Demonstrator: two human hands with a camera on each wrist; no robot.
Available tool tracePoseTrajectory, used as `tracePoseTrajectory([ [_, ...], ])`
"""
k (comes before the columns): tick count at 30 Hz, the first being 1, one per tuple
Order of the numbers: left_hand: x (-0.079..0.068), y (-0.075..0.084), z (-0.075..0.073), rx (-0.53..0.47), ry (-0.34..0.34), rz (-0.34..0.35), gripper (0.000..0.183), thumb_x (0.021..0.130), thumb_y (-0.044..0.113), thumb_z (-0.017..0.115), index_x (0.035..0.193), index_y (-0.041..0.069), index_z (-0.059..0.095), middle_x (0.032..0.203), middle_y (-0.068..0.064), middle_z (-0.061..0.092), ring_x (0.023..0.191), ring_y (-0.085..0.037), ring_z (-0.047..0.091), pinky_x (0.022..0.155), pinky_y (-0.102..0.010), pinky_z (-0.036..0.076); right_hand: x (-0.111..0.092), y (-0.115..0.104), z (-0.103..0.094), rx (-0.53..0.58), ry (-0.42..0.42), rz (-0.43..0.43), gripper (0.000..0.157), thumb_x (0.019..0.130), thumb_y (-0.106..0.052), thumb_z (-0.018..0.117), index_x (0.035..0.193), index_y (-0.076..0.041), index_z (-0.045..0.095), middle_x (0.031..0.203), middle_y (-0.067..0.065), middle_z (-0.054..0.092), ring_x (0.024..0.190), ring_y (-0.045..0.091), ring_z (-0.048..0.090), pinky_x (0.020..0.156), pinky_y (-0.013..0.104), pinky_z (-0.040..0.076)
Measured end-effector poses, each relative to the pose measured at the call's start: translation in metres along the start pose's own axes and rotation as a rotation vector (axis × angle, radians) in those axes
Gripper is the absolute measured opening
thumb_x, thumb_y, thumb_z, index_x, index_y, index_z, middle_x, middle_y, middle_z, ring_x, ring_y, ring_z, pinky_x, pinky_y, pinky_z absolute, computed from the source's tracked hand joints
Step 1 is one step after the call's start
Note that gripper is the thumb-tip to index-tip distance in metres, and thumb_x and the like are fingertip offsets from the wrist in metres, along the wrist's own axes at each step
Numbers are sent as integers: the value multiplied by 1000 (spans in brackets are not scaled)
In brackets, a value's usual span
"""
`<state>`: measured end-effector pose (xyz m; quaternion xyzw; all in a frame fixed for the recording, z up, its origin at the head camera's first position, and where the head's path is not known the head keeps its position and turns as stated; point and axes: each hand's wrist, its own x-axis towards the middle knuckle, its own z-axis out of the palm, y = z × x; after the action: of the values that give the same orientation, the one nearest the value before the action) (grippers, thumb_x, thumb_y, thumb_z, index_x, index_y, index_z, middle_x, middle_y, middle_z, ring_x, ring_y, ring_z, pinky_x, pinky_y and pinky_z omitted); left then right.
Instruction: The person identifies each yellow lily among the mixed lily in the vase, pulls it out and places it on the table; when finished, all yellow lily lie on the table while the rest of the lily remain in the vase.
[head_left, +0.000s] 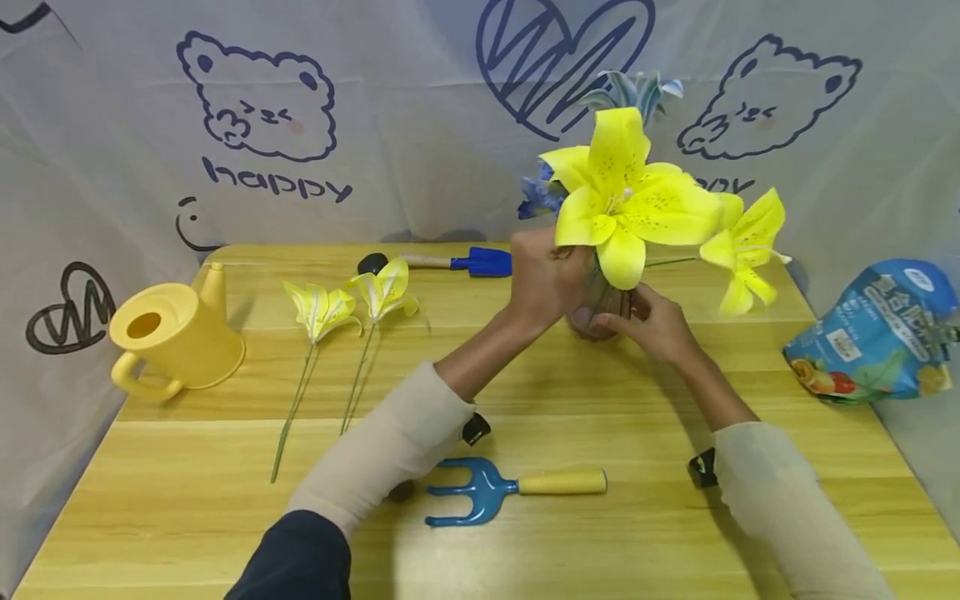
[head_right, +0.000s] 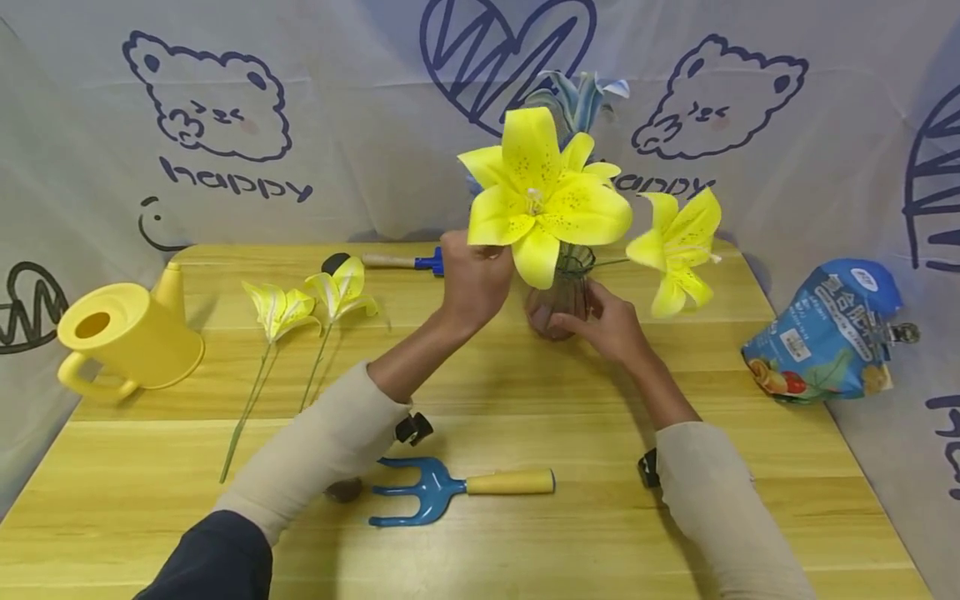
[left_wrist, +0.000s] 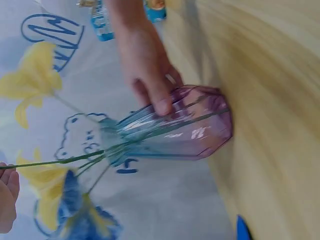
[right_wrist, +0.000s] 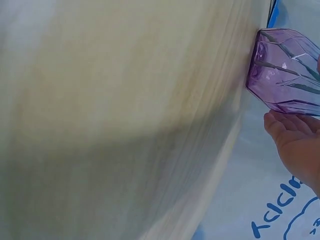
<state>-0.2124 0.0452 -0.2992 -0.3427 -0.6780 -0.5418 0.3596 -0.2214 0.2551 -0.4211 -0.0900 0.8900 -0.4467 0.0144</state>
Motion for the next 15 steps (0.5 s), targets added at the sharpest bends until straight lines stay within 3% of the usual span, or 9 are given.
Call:
tracePoseTrajectory([
  [2, 5, 5, -9, -12, 15, 25, 35, 85, 0, 52, 50, 2, 48, 42, -5, 41, 35, -9, 31, 42, -18, 25, 0, -1, 0, 10, 5, 2, 71, 74, -44, 65, 135, -27, 34, 127, 6, 46, 117, 27, 41, 91, 45, 37],
  [4, 9, 11, -20, -29, 20, 51, 27, 84, -1, 53, 58, -4, 58, 49, -10, 53, 40, -10, 47, 46, -14, 35, 0, 0, 0, 10, 18, 3, 71, 74, -43, 66, 135, -25, 34, 131, 6, 43, 117, 27, 42, 91, 43, 38],
  [7, 12, 19, -42, -60, -13, 68, 14, 83, -1, 56, 76, -8, 66, 69, -15, 65, 60, -15, 63, 60, -16, 47, 1, 1, 1, 5, 39, 1, 71, 73, -42, 68, 134, -21, 38, 129, 9, 45, 114, 28, 44, 90, 41, 39],
  [9, 12, 22, -58, -77, -50, 38, 13, 82, 0, 59, 90, -7, 66, 82, -17, 66, 72, -17, 65, 66, -21, 50, 1, 1, 2, 3, 45, -2, 70, 73, -40, 68, 133, -20, 38, 127, 10, 46, 114, 28, 45, 90, 41, 39],
  [11, 8, 22, -76, -72, -95, -15, 14, 82, 3, 61, 91, -6, 66, 83, -15, 66, 72, -14, 65, 65, -22, 50, 0, 0, 3, 5, 43, 1, 71, 74, -40, 68, 134, -19, 37, 128, 11, 46, 114, 29, 45, 91, 41, 39],
  [15, -10, 17, -112, 47, -226, -164, 15, 83, 8, 61, 92, -1, 67, 82, -10, 67, 72, -11, 64, 62, -20, 50, 0, -2, 2, 13, 35, 1, 72, 74, -40, 68, 135, -18, 35, 129, 13, 44, 115, 31, 43, 92, 42, 37],
])
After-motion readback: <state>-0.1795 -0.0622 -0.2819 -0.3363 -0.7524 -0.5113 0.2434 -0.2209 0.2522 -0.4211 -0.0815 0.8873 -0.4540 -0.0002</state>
